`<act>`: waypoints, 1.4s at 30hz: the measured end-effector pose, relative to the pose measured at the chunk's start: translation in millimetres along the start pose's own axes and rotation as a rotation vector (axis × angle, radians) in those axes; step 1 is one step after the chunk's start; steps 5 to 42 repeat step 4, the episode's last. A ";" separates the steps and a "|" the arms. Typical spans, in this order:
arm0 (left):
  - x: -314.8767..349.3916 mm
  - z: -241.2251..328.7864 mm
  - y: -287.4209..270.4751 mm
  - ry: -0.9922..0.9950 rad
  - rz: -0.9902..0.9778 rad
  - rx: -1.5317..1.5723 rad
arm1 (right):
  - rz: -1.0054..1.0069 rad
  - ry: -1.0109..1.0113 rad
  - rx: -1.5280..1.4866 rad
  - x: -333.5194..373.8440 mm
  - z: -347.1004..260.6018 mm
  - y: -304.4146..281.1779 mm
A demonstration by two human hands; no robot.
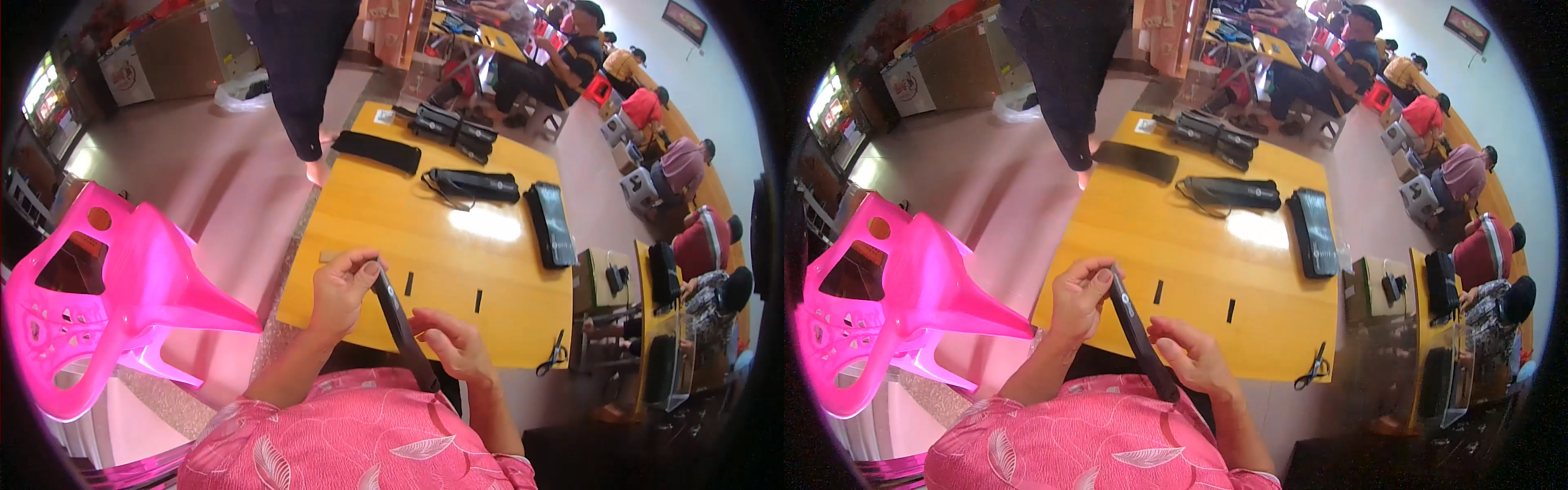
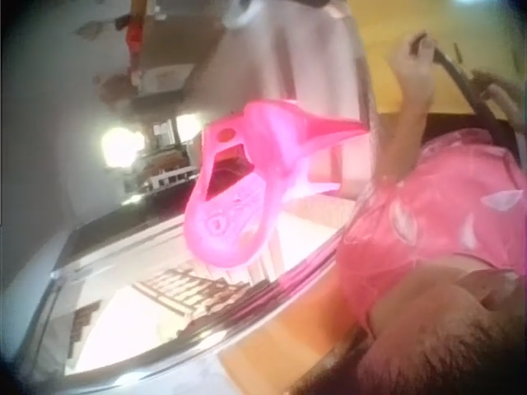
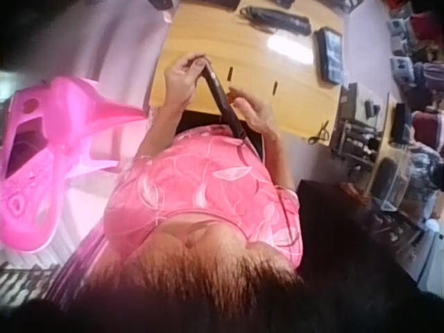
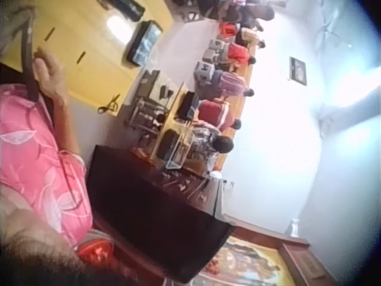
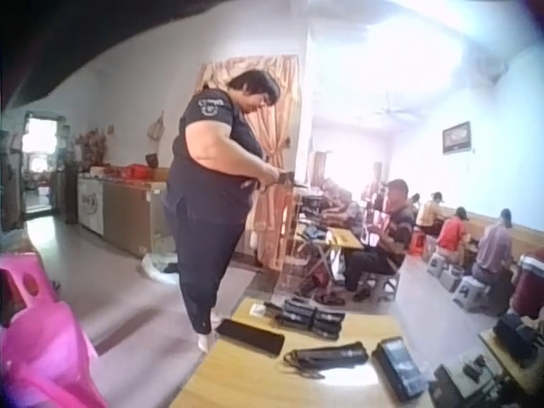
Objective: Assembling hair extension components by attaching clips to straps and organizing them for packaging.
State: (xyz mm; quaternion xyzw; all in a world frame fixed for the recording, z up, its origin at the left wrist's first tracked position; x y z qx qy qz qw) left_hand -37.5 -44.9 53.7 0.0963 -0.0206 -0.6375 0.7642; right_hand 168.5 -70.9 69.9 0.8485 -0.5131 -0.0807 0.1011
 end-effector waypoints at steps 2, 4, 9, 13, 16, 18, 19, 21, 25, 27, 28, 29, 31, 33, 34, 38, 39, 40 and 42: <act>5.0 -3.9 8.0 0.005 -0.001 0.127 | -0.029 0.015 0.316 11.3 -1.2 5.9; 13.2 -10.2 13.3 -0.068 -0.022 0.222 | 0.016 0.118 0.270 23.6 13.1 4.4; 13.2 -10.2 13.3 -0.068 -0.022 0.222 | 0.016 0.118 0.270 23.6 13.1 4.4; 13.2 -10.2 13.3 -0.068 -0.022 0.222 | 0.016 0.118 0.270 23.6 13.1 4.4; 13.2 -10.2 13.3 -0.068 -0.022 0.222 | 0.016 0.118 0.270 23.6 13.1 4.4; 13.2 -10.2 13.3 -0.068 -0.022 0.222 | 0.016 0.118 0.270 23.6 13.1 4.4; 13.2 -10.2 13.3 -0.068 -0.022 0.222 | 0.016 0.118 0.270 23.6 13.1 4.4; 13.2 -10.2 13.3 -0.068 -0.022 0.222 | 0.016 0.118 0.270 23.6 13.1 4.4; 13.2 -10.2 13.3 -0.068 -0.022 0.222 | 0.016 0.118 0.270 23.6 13.1 4.4; 13.2 -10.2 13.3 -0.068 -0.022 0.222 | 0.016 0.118 0.270 23.6 13.1 4.4; 13.2 -10.2 13.3 -0.068 -0.022 0.222 | 0.016 0.118 0.270 23.6 13.1 4.4; 13.2 -10.2 13.3 -0.068 -0.022 0.222 | 0.016 0.118 0.270 23.6 13.1 4.4; 13.2 -10.2 13.3 -0.068 -0.022 0.222 | 0.016 0.118 0.270 23.6 13.1 4.4; 13.2 -10.2 13.3 -0.068 -0.022 0.222 | 0.016 0.118 0.270 23.6 13.1 4.4; 13.2 -10.2 13.3 -0.068 -0.022 0.222 | 0.016 0.118 0.270 23.6 13.1 4.4; 13.2 -10.2 13.3 -0.068 -0.022 0.222 | 0.016 0.118 0.270 23.6 13.1 4.4; 13.2 -10.2 13.3 -0.068 -0.022 0.222 | 0.016 0.118 0.270 23.6 13.1 4.4; 13.2 -10.2 13.3 -0.068 -0.022 0.222 | 0.016 0.118 0.270 23.6 13.1 4.4; 13.2 -10.2 13.3 -0.068 -0.022 0.222 | 0.016 0.118 0.270 23.6 13.1 4.4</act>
Point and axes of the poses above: each hand's wrist, its own x-axis away from the middle knuckle, its own y-axis out of the palm, z = x × y, the point moved 2 cm from there along -x, towards the middle knuckle, and after that the axes turned 15 degrees about -x, right-handed, at the moved point
